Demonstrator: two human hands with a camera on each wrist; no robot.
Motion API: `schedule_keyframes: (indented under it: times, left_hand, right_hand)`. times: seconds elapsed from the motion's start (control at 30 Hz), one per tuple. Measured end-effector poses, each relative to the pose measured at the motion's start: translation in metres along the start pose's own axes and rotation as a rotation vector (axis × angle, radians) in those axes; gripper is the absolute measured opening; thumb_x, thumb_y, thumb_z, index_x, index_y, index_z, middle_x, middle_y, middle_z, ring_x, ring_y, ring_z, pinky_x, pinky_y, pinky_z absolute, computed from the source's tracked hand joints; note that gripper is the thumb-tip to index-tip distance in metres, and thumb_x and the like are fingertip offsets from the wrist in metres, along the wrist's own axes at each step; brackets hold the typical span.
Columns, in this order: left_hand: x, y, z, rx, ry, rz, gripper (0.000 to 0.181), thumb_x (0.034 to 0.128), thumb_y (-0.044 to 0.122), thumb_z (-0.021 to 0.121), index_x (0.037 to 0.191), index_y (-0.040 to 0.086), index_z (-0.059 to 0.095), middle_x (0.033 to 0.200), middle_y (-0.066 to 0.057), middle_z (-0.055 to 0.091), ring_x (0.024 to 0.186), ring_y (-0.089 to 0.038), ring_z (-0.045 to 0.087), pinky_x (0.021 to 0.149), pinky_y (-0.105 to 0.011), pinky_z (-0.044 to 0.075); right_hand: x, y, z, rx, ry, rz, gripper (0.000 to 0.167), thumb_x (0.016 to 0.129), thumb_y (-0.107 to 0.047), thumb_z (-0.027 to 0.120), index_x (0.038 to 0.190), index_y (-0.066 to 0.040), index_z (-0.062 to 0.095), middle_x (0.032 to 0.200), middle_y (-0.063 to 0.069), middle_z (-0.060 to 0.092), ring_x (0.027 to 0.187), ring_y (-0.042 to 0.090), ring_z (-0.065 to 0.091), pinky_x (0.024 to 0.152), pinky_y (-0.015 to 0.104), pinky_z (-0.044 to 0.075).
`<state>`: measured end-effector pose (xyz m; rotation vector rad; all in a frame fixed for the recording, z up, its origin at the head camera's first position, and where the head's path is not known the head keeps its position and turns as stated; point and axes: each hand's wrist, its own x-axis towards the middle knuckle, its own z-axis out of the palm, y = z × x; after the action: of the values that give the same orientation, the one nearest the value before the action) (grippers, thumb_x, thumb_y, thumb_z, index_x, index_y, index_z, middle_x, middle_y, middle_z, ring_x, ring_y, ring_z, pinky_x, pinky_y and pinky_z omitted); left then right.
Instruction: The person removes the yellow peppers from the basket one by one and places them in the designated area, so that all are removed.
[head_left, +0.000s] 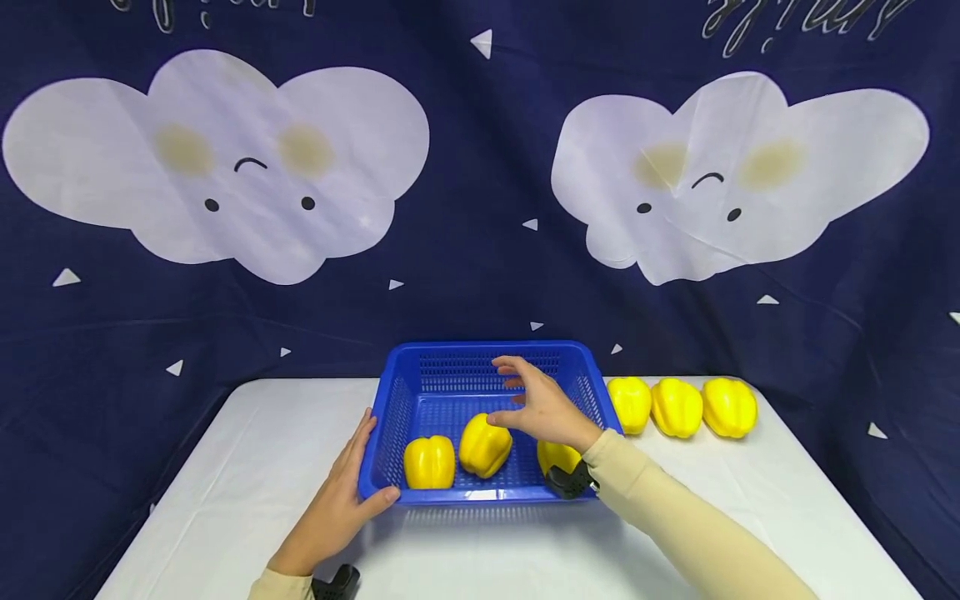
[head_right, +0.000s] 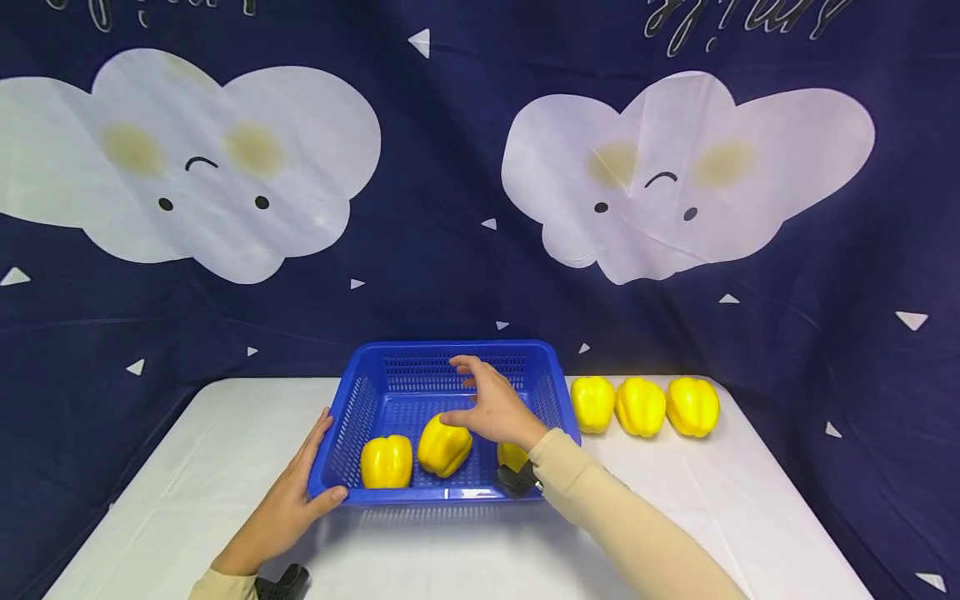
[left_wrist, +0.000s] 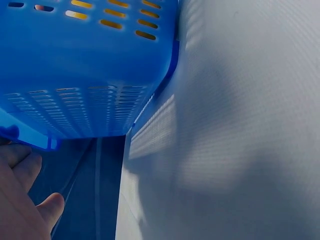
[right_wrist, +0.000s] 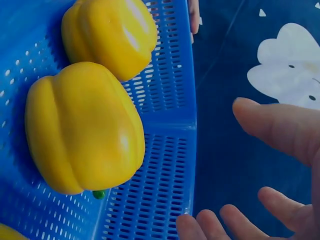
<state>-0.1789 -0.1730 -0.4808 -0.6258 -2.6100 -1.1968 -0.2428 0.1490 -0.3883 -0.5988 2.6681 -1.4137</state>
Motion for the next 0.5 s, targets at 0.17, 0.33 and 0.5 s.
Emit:
schedule_keyframes:
  times: [0.17,0.33,0.5]
  left_hand:
    - [0.0,0.0,-0.001,-0.005,0.0,0.002,0.095,0.0901,0.027,0.074,0.162,0.012,0.013,0.169,-0.011,0.008,0.149,-0.045,0.018,0.108,-0.074,0.024]
    - [0.0,-0.001,-0.001,-0.009,0.0,0.01,0.096,0.0897,0.026,0.074,0.162,0.012,0.013,0.168,-0.014,0.009,0.149,-0.044,0.018,0.108,-0.074,0.024]
    - [0.0,-0.002,0.0,-0.023,-0.001,0.014,0.095,0.0895,0.025,0.074,0.162,0.013,0.013,0.168,-0.015,0.01,0.149,-0.045,0.018,0.108,-0.074,0.024]
  right_hand:
    - [0.008,0.003,0.005,-0.017,-0.022,0.004,0.076,0.083,-0.017,0.082,0.148,-0.01,0.043,0.143,0.016,0.051,0.126,0.038,0.054,0.101,0.052,0.049]
    - [0.015,0.005,0.008,-0.042,-0.059,0.018,0.073,0.082,-0.018,0.083,0.145,-0.01,0.047,0.139,0.015,0.055,0.123,0.037,0.056,0.099,0.049,0.051]
    - [0.02,0.005,0.01,-0.11,-0.106,0.055,0.071,0.083,-0.023,0.083,0.144,-0.01,0.048,0.137,0.017,0.057,0.119,0.034,0.059,0.098,0.047,0.051]
